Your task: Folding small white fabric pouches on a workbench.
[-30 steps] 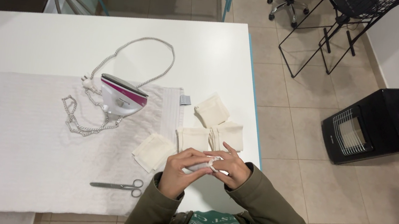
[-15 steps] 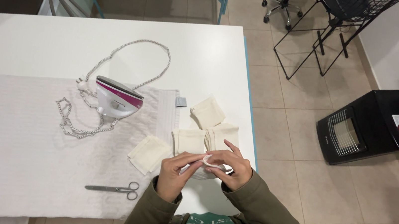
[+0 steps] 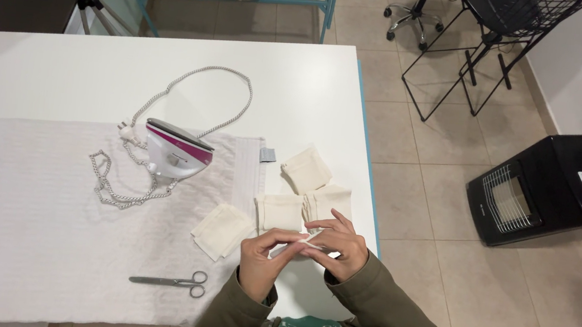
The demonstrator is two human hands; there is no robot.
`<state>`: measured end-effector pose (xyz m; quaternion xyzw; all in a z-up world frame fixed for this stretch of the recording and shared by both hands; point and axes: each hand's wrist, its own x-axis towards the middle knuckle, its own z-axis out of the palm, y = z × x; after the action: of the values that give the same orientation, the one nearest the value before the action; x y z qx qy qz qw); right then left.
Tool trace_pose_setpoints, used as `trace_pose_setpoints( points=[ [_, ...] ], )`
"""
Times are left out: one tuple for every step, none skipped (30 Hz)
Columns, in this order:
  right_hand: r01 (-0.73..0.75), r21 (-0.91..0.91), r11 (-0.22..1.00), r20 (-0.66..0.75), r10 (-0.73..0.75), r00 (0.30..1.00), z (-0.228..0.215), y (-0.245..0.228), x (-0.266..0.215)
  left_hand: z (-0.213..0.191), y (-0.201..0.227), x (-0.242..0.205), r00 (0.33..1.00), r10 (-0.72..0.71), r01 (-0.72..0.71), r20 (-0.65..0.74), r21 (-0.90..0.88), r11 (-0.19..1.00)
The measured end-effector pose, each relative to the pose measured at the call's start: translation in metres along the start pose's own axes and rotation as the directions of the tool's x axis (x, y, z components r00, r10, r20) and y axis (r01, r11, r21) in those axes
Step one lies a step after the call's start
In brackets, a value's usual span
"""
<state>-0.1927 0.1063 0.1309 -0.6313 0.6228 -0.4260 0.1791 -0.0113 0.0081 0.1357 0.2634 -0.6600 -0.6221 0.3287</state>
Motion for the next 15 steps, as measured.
trace_pose_setpoints(
  points=[
    [0.008,0.007,1.000,-0.025,-0.008,1.000,0.000,0.000,0.000,0.001,-0.009,-0.001,1.000,0.016,-0.018,-0.026,-0.054,0.998],
    [0.015,0.014,1.000,-0.050,-0.014,0.999,0.001,0.000,-0.001,0.002,-0.017,-0.003,0.998,0.029,-0.035,-0.052,-0.109,0.993],
    [0.010,0.014,1.000,-0.053,-0.009,0.999,0.000,-0.002,-0.001,0.001,-0.028,-0.004,0.999,0.027,-0.032,-0.047,-0.110,0.993],
    [-0.004,0.057,0.998,-0.091,0.009,0.996,-0.001,-0.003,-0.001,0.000,-0.039,-0.004,0.997,-0.020,0.004,-0.076,-0.199,0.980],
    [-0.016,0.100,0.995,-0.128,0.029,0.991,-0.002,-0.004,-0.001,-0.001,-0.050,-0.005,0.993,-0.068,0.037,-0.100,-0.288,0.957],
    [-0.016,0.100,0.995,-0.132,0.029,0.991,-0.005,-0.007,0.002,-0.001,-0.045,-0.005,0.993,-0.067,0.036,-0.097,-0.287,0.957],
    [-0.033,0.138,0.990,-0.136,0.052,0.989,-0.007,-0.011,0.004,0.000,-0.040,-0.005,0.995,-0.043,0.013,-0.088,-0.311,0.950],
    [-0.048,0.176,0.983,-0.141,0.073,0.987,-0.010,-0.014,0.007,0.000,-0.035,-0.004,0.997,-0.017,-0.010,-0.079,-0.335,0.942],
    [-0.046,0.174,0.984,-0.145,0.072,0.987,-0.003,0.001,0.001,-0.001,-0.038,-0.004,0.997,-0.014,-0.012,-0.075,-0.334,0.943],
    [-0.102,0.274,0.956,-0.125,0.141,0.982,0.003,0.015,-0.005,-0.001,-0.040,-0.004,0.997,-0.001,-0.029,-0.083,-0.354,0.935],
    [-0.157,0.370,0.916,-0.099,0.206,0.974,0.010,0.029,-0.011,-0.001,-0.044,-0.004,0.996,0.012,-0.045,-0.091,-0.373,0.927],
    [-0.160,0.371,0.915,-0.100,0.210,0.973,0.015,0.036,-0.014,0.002,-0.038,-0.004,0.996,0.009,-0.041,-0.088,-0.372,0.927],
    [-0.219,0.536,0.816,-0.083,0.308,0.948,0.021,0.042,-0.017,0.004,-0.033,-0.003,0.996,-0.009,-0.031,-0.090,-0.423,0.906],
    [-0.261,0.680,0.685,-0.050,0.398,0.916,0.026,0.048,-0.019,0.007,-0.028,-0.001,0.996,-0.024,-0.022,-0.092,-0.473,0.881],
    [-0.260,0.681,0.684,-0.053,0.401,0.915,0.030,0.046,-0.018,0.009,-0.040,-0.004,0.996,-0.025,-0.019,-0.088,-0.472,0.881]
  ],
)
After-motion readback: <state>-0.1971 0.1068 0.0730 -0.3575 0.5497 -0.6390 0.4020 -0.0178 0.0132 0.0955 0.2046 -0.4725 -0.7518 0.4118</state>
